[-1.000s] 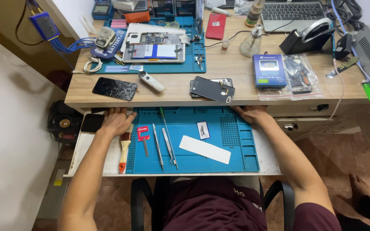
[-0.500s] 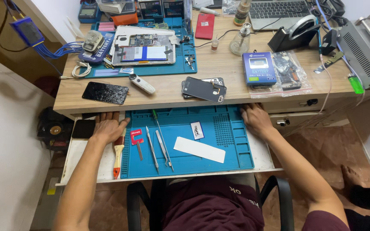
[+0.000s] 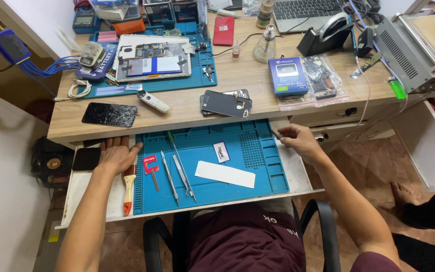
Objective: The person works on a disassembled smartphone at a cluttered workbench. They use a screwdriver to remove screws from the phone's back cover, then use a prying tool to separate the cover from the body. The person handles the phone and its components, placing parts on the workbench.
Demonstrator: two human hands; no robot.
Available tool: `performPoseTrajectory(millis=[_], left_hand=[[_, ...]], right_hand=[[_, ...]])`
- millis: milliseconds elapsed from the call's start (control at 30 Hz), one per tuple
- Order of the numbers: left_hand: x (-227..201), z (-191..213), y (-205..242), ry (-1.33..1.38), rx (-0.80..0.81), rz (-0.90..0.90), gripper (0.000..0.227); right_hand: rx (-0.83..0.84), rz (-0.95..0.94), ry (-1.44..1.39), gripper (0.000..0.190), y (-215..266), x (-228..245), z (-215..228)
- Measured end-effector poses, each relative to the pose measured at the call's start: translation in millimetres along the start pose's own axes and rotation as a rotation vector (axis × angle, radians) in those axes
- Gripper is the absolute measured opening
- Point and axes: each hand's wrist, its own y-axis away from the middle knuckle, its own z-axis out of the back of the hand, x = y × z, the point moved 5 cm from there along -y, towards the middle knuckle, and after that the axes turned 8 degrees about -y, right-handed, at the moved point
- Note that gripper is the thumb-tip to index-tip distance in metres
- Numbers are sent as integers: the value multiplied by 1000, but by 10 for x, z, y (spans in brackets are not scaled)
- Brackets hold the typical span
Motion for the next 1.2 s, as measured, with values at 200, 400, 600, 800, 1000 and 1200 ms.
performPoseTrajectory(millis=[200,400,600,800,1000,1200], left_hand=[[-64,112,134,6,-12,-4,92],[-107,201,265,37,-24,-11,90],[-93,166,197,29,-21,-3,89],[-211,218,264,19,1,22,90],[-468,51,-29,79,-101,-186,71],[-825,-40,-220,119,-112,-273,74]], right_hand=[[264,-194,-449,33,340,300,-406],[166,183,265,23,-149,-104,-366],[161,263,935,57,-430,-174,-455],[410,113,853,60,-610,48,-520],[359,-74,902,68,-154,918,-598],[329,-94,956,69,-158,825,-609]])
